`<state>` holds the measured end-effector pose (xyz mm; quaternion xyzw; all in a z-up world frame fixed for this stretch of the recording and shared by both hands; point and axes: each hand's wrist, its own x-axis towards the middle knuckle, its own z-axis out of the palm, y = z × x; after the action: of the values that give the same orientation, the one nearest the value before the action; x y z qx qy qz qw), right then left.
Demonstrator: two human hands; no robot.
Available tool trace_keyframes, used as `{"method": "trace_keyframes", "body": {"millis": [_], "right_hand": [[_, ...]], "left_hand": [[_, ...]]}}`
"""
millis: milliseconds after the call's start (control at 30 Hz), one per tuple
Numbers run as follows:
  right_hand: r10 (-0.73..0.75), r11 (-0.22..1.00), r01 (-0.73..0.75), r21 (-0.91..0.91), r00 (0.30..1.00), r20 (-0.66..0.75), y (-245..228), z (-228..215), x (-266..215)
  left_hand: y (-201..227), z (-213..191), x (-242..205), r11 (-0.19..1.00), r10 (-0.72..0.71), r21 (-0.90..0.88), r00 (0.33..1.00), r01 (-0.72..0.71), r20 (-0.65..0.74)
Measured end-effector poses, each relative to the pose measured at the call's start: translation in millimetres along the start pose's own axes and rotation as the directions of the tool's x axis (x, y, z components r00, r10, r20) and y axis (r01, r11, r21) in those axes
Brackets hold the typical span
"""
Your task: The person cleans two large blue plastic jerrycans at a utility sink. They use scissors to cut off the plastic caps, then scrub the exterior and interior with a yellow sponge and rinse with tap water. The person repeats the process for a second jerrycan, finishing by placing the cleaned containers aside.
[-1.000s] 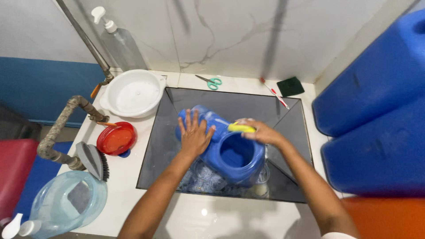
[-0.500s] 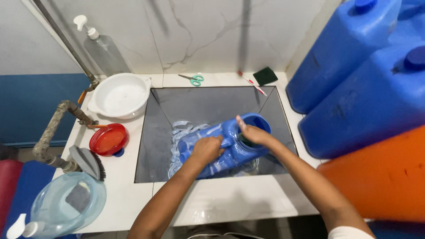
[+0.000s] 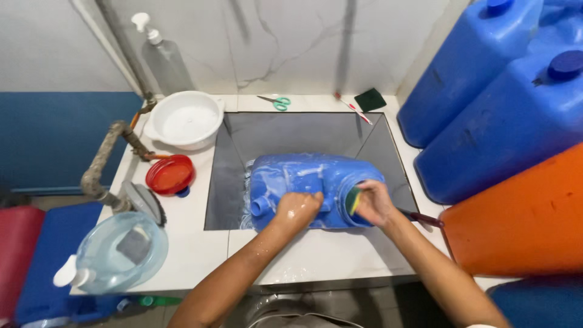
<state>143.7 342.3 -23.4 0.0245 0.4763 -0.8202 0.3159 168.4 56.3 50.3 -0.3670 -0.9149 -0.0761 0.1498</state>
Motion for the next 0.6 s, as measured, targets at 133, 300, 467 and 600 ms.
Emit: {"method": "trace_keyframes", "body": {"millis": [133,300,467,600], "right_hand": [[-0.115,0.906,0.149,0.395,0.987,-0.110,35.2,21.9,-7.0],[-0.215,0.913,0.262,0.313,0.961,-0.176,30.4,46.9,33.0],[-0.119,0.990,0.119,0.070,0.993,0.007,32.2,75.4,80.6],[0.071,0.956,-0.001,-0.293,0.970,0.230,56.6,91.0,86.7]], "left_hand": [[15.1,7.4,-27.5,1.000,0.017,-0.016,0.991,-0.019,-0.129],[24.9,8.0,-51.5,0.999,0.037,-0.024,0.974,-0.043,-0.221],[30.5,-7.9,-76.8,0.992,0.124,0.027,0.957,-0.121,-0.261],[37.8,-14.6,-96.0,0.990,0.136,0.059,0.958,-0.125,-0.254]]}}
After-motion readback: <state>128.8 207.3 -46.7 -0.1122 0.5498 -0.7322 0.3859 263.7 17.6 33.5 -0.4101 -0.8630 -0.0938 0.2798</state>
